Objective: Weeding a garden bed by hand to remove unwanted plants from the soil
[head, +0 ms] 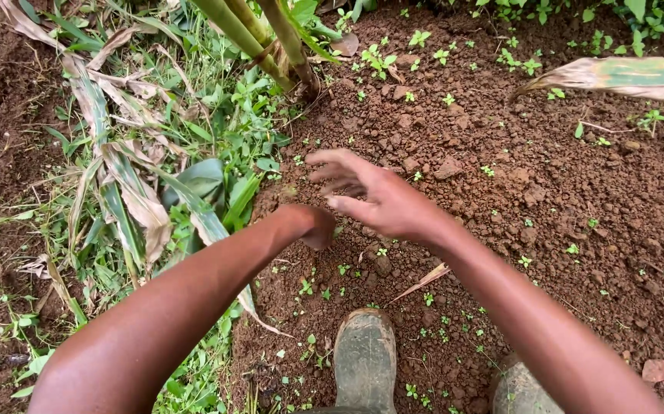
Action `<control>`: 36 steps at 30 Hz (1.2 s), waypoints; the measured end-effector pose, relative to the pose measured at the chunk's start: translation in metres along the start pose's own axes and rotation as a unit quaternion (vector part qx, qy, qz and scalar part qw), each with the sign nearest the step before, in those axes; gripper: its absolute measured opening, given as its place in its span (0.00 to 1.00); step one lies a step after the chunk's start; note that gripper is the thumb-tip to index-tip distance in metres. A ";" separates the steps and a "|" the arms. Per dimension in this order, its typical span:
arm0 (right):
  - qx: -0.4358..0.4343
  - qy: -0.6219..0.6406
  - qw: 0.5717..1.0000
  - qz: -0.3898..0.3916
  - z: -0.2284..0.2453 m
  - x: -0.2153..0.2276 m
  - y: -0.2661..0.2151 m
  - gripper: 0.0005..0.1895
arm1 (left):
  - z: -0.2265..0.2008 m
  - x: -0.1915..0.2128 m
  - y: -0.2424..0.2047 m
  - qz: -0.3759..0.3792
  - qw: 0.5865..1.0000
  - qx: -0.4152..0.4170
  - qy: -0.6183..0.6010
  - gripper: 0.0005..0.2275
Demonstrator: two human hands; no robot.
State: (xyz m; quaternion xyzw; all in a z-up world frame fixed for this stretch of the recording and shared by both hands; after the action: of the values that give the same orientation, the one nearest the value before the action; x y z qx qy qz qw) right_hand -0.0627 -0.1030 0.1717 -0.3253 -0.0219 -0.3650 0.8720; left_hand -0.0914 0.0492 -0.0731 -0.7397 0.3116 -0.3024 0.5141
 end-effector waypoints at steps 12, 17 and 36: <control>-0.086 0.000 0.989 -0.118 -0.088 -0.009 -0.010 0.17 | 0.166 -0.027 -0.145 -0.197 0.864 0.380 -0.265 0.21; -0.119 -0.095 0.983 -0.107 -0.139 -0.013 -0.001 0.11 | 0.122 0.011 -0.171 -0.302 0.822 0.362 -0.321 0.27; -0.088 -0.055 0.856 -0.506 -0.258 0.031 -0.048 0.12 | 0.036 0.162 -0.072 -0.508 0.842 0.118 -0.137 0.16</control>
State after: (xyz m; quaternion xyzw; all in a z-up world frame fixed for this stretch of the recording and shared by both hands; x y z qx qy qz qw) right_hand -0.1227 -0.2983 0.0037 -0.3643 -0.1997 -0.7380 0.5318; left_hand 0.0483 -0.0355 0.0057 -0.7621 -0.2192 -0.4511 0.4094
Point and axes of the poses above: each hand's wrist, its own y-axis towards the middle knuckle, its own x-axis out of the back of the hand, z = x × y, the point moved 5 cm from there along y, towards the middle knuckle, and after that the axes turned 1 degree about y, right-handed, at the moved point
